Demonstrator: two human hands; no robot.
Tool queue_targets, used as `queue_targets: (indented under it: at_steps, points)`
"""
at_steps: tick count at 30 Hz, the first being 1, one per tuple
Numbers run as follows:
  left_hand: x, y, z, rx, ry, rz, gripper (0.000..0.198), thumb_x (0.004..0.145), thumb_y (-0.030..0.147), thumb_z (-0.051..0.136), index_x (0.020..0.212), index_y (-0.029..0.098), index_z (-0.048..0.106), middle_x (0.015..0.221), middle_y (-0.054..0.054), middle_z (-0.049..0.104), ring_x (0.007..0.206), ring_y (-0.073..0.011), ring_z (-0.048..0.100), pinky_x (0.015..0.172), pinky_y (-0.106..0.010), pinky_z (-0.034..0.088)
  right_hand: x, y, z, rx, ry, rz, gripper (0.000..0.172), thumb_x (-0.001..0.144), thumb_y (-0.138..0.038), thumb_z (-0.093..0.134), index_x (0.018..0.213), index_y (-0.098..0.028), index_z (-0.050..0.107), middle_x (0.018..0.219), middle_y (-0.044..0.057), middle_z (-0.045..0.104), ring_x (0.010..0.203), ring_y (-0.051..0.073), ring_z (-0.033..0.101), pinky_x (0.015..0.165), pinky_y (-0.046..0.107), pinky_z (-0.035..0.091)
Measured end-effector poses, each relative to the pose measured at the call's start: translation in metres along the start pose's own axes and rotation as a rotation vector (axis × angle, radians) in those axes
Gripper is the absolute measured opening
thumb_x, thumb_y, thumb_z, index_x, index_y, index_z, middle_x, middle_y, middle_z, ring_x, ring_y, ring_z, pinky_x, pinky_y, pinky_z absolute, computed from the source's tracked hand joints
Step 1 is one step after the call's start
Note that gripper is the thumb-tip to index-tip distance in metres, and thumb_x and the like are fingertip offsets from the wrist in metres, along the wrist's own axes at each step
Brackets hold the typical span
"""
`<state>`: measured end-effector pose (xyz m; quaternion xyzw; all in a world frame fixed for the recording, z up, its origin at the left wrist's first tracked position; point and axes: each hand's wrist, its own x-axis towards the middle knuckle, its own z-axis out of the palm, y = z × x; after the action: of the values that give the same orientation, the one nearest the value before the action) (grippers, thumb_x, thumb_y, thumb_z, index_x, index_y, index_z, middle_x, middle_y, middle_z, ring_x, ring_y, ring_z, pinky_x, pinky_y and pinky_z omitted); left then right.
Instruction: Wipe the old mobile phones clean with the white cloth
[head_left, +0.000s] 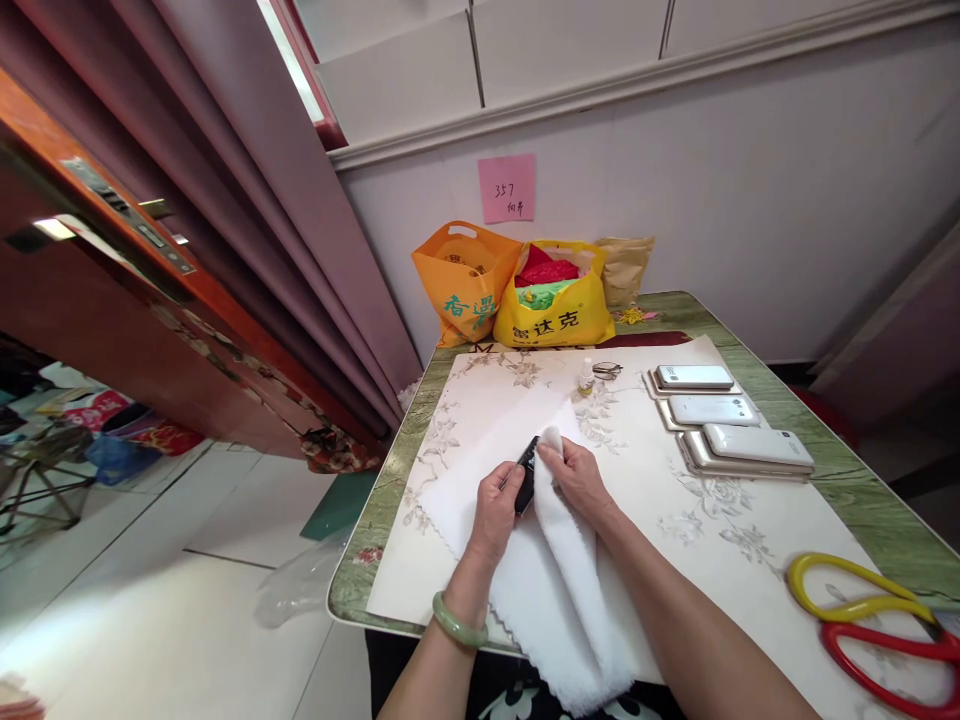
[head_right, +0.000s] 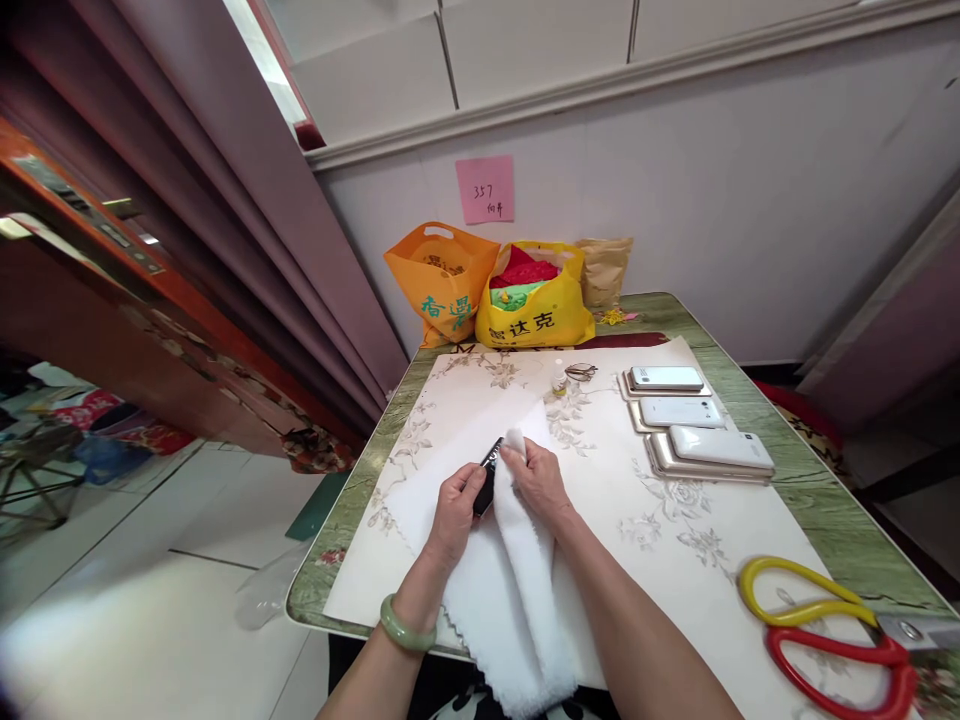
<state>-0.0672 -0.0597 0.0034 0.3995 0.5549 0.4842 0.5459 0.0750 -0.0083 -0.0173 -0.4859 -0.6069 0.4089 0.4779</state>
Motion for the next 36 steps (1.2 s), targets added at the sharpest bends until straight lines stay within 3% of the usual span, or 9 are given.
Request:
queue_targets:
  at_steps: [4,9,14,19,25,31,36]
  points:
    - [-0.0006,-0.0011,-0.0008,0.036,-0.028,0.025,0.038,0.078,0.055,0.062,0.074,0.018,0.056,0.056,0.006,0.043,0.047,-0.0074,0.036,0.04,-0.02,0.026,0.0013,0.0029,0.0038,-0.027,0.117,0.078,0.049,0.087,-0.059,0.042,0.056,-0.021,0.044,0.051,-0.004,0.037,0.051,0.012,0.033,0.049,0.025,0.027]
    - [-0.0008,0.0003,0.0,0.031,-0.02,0.062,0.034,0.081,0.052,0.06,0.077,0.018,0.057,0.06,0.005,0.043,0.052,-0.0085,0.037,0.045,-0.02,0.03,-0.0006,-0.0023,0.0015,0.023,-0.039,0.015,0.036,0.079,-0.054,0.058,0.076,-0.019,0.058,0.065,-0.002,0.055,0.059,0.014,0.045,0.053,0.023,0.035]
    - [-0.0012,0.0004,0.0,0.103,-0.08,0.151,0.032,0.083,0.048,0.058,0.073,0.018,0.056,0.063,0.004,0.044,0.058,-0.0098,0.038,0.052,-0.021,0.032,-0.0001,-0.0022,0.0021,-0.028,0.111,0.088,0.05,0.086,-0.06,0.044,0.056,-0.021,0.044,0.049,-0.004,0.038,0.05,0.011,0.033,0.048,0.025,0.028]
    - [-0.0033,-0.0005,0.0006,0.161,-0.071,0.222,0.028,0.085,0.045,0.056,0.077,0.018,0.058,0.066,0.004,0.044,0.062,-0.011,0.038,0.058,-0.022,0.034,-0.0011,-0.0027,0.0024,-0.056,0.035,0.029,0.039,0.078,-0.057,0.06,0.069,-0.019,0.057,0.06,-0.002,0.055,0.057,0.013,0.046,0.055,0.024,0.036]
    - [-0.0026,-0.002,0.0001,0.166,-0.126,0.173,0.03,0.086,0.046,0.054,0.076,0.018,0.057,0.064,0.004,0.043,0.058,-0.0103,0.037,0.054,-0.022,0.031,-0.0008,-0.0002,0.0039,-0.045,0.145,0.114,0.053,0.085,-0.063,0.045,0.053,-0.021,0.042,0.047,-0.004,0.037,0.049,0.011,0.034,0.047,0.025,0.027]
    - [-0.0014,-0.0026,0.0006,0.137,-0.09,0.19,0.03,0.085,0.045,0.055,0.073,0.018,0.054,0.063,0.004,0.041,0.059,-0.0097,0.036,0.054,-0.022,0.031,-0.002,-0.004,0.001,-0.004,0.034,0.044,0.042,0.077,-0.06,0.06,0.069,-0.019,0.058,0.061,-0.002,0.056,0.058,0.014,0.048,0.055,0.024,0.038]
    - [-0.003,-0.0024,0.0018,0.144,-0.104,0.167,0.031,0.084,0.046,0.057,0.073,0.017,0.056,0.062,0.004,0.042,0.057,-0.0089,0.036,0.05,-0.021,0.03,0.0004,0.0046,0.0048,0.003,0.155,0.135,0.055,0.082,-0.067,0.045,0.053,-0.022,0.038,0.047,-0.004,0.035,0.049,0.011,0.032,0.046,0.025,0.026]
